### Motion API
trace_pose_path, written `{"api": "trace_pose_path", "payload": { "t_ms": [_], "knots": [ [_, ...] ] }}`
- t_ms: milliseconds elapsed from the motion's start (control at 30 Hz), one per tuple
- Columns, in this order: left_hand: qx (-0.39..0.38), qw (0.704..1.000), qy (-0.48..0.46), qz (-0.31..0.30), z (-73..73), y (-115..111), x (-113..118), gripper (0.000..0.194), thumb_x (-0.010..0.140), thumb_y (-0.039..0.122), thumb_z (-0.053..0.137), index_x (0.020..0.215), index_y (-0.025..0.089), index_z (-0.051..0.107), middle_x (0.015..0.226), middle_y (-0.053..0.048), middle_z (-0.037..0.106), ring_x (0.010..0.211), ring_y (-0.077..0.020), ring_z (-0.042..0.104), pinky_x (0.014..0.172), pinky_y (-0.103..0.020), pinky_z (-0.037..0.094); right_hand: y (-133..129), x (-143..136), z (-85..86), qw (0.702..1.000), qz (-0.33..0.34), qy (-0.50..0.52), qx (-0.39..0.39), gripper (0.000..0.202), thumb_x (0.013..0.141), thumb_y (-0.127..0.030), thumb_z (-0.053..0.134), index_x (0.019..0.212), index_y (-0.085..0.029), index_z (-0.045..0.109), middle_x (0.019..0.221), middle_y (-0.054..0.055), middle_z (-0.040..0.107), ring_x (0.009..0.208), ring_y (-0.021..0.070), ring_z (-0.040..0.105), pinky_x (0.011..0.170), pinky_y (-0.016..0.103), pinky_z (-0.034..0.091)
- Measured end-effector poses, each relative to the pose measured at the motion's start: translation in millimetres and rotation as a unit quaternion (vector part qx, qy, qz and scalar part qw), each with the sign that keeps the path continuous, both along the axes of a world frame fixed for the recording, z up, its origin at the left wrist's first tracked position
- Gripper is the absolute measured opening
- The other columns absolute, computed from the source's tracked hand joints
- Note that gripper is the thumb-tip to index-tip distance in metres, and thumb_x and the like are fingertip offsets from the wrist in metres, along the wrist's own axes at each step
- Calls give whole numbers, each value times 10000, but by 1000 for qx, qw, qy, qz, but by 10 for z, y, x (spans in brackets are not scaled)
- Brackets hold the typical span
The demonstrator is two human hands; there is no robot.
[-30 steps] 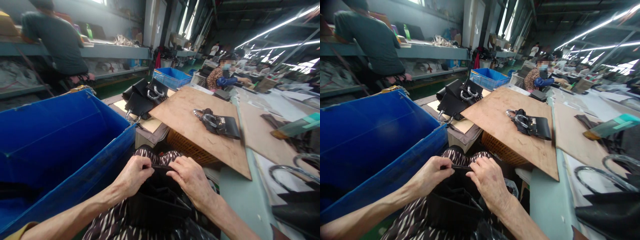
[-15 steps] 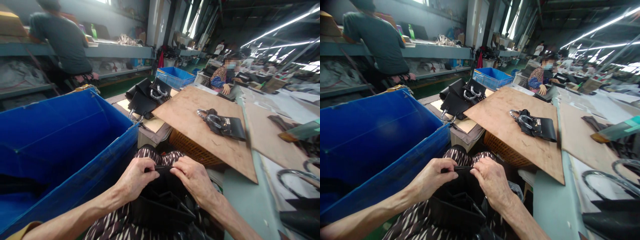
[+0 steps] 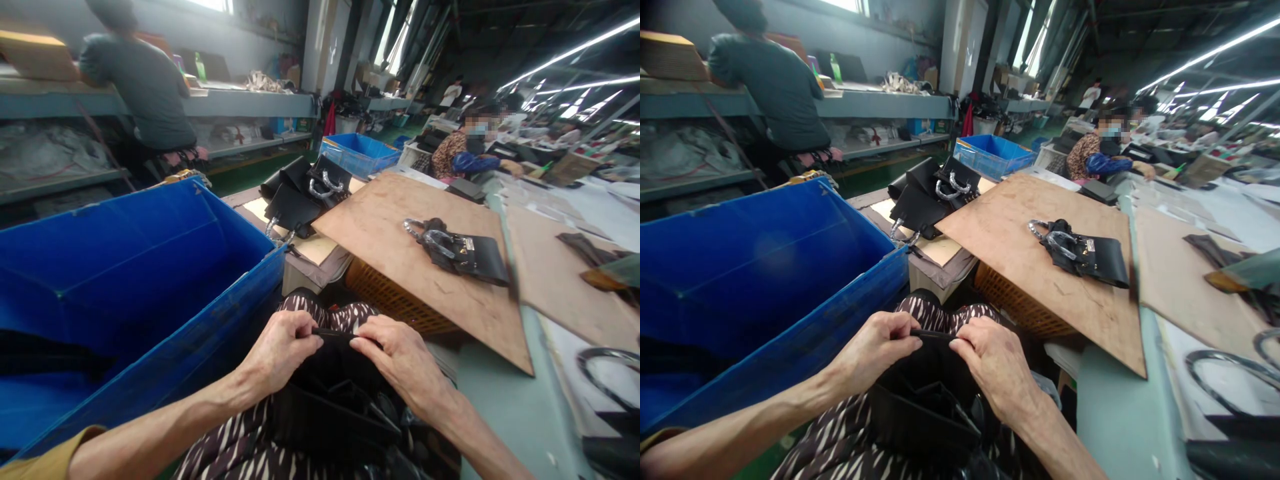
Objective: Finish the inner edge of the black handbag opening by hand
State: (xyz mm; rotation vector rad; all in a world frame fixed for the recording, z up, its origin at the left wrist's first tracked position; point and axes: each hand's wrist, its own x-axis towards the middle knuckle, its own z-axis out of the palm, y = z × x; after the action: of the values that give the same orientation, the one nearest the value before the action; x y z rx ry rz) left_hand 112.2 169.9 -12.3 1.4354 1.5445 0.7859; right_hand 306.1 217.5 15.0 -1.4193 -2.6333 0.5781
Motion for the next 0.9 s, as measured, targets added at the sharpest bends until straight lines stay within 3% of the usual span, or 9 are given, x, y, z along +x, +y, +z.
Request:
{"api": "trace_pose_path", "payload": {
  "t_ms": [400, 667, 900],
  "knots": [
    [-10, 999, 46, 8, -15, 81, -11, 199, 652, 205, 495, 506, 160, 368, 489, 63, 331, 514, -87, 312, 478, -218, 214, -2, -12, -1, 1000, 9, 3, 0, 159, 840, -264, 541, 700, -215, 598, 758, -31, 581, 721, 127, 535, 657, 250, 352],
    [4, 999, 35, 8, -1, 69, 6, 225, 663, 210, 496, 498, 161, 351, 484, 64, 326, 513, -85, 306, 481, -218, 215, -54, -84, 18, 982, 85, -92, 138, 155, 846, -244, 532, 715, -203, 603, 718, 8, 609, 700, 181, 531, 646, 302, 318],
    [0, 999, 37, 10, -29, 48, 17, 168, 644, 176, 479, 508, 156, 383, 483, 66, 312, 501, -78, 288, 467, -220, 201, -25, -301, -29, 990, 107, -58, 76, 147, 859, -193, 497, 782, -215, 620, 752, -3, 667, 707, 157, 594, 594, 255, 329]
  ]
}}
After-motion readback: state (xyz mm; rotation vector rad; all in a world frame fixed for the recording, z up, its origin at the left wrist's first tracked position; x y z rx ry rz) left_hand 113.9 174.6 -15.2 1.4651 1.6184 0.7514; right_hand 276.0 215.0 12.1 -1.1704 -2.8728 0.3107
